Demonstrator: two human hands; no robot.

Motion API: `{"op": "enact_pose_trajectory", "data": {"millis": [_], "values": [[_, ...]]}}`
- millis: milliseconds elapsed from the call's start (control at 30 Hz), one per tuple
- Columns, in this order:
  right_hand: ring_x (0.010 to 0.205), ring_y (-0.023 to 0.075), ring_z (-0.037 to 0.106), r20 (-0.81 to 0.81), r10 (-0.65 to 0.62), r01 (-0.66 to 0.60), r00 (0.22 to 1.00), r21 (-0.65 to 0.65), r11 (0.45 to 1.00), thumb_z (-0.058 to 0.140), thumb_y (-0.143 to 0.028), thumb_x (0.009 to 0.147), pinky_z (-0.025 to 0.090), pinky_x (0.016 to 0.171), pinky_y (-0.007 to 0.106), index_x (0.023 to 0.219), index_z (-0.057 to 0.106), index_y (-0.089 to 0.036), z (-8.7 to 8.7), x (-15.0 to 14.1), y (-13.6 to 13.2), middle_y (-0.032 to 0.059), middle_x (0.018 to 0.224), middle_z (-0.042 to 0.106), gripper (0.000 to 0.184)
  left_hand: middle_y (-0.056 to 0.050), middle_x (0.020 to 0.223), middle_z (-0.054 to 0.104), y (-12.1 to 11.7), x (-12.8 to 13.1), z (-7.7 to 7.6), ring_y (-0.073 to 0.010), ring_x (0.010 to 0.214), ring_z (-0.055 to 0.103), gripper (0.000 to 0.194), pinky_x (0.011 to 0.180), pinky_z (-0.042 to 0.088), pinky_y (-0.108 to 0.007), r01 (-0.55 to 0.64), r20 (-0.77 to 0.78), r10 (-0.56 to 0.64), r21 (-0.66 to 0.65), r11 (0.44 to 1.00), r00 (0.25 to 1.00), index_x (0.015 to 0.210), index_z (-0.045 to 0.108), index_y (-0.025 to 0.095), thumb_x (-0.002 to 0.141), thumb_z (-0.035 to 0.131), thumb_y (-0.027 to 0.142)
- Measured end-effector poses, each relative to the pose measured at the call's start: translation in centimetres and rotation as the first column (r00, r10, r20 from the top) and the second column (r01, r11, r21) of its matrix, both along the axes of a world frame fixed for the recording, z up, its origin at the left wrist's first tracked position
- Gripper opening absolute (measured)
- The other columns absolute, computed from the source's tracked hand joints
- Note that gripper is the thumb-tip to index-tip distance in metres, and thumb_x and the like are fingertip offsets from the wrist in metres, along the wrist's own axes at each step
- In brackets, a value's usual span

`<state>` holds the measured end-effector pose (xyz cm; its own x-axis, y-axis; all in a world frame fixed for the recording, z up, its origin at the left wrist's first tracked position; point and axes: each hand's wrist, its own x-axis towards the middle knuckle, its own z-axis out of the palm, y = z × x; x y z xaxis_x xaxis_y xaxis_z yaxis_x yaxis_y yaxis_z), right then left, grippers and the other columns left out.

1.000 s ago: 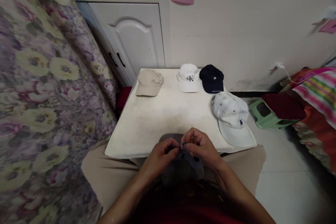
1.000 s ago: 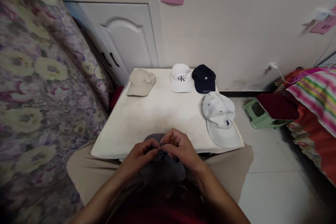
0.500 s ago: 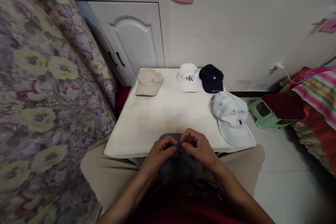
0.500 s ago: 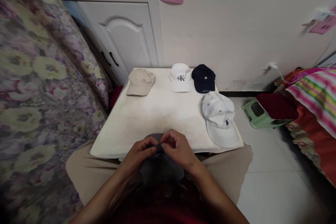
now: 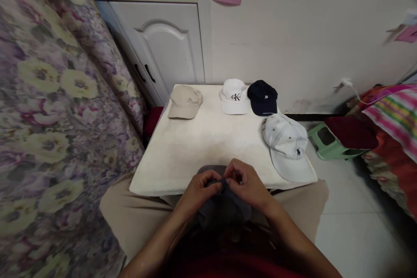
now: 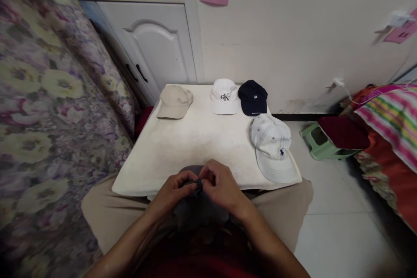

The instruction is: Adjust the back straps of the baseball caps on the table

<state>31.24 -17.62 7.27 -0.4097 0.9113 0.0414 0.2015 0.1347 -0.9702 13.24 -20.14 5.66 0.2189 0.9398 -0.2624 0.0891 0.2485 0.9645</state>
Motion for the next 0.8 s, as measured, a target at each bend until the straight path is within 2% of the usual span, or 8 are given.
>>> {"op": "enact_pose_trajectory", "data": {"millis": [333, 633, 800], "values": [[0.058, 0.0104, 0.044, 0.038, 0.094, -0.092, 0.995, -0.059, 0.994, 0.056, -0.006, 0.071, 0.032, 0.052, 0.022, 0.077, 0.058, -0.019, -0.18, 0.62, 0.68, -0.0055, 0.064, 0.051, 0.015, 0.002, 0.069, 0.058, 0.03, 0.07, 0.13, -0.0124, 0.066, 0.048, 0.017, 0.062, 0.036, -0.024, 0.03, 0.008, -0.029, -0.032, 0.999, 1.0, 0.079, 0.064, 0.014, 0.074, 0.068, 0.03], [0.057, 0.01, 0.047, 0.089, 0.128, -0.123, 0.988, -0.055, 0.991, 0.058, -0.006, 0.072, 0.033, 0.05, 0.021, 0.076, 0.06, -0.019, -0.14, 0.89, 0.8, -0.005, 0.064, 0.053, 0.014, 0.002, 0.069, 0.057, -0.04, 0.11, -0.12, -0.0121, 0.065, 0.047, 0.016, 0.059, 0.034, -0.023, 0.025, -0.022, -0.026, -0.026, 0.999, 0.999, 0.078, 0.063, 0.015, 0.073, 0.068, 0.03], [0.059, 0.0103, 0.046, 0.116, 0.098, -0.096, 0.988, -0.018, 0.995, 0.058, -0.006, 0.072, 0.032, 0.051, 0.022, 0.074, 0.059, -0.019, 0.02, 0.87, 0.7, -0.0047, 0.065, 0.052, 0.013, 0.002, 0.069, 0.057, -0.05, 0.06, -0.03, -0.0122, 0.065, 0.048, 0.016, 0.06, 0.035, -0.023, 0.044, 0.001, -0.044, -0.032, 0.999, 0.999, 0.079, 0.063, 0.015, 0.073, 0.068, 0.029]]}}
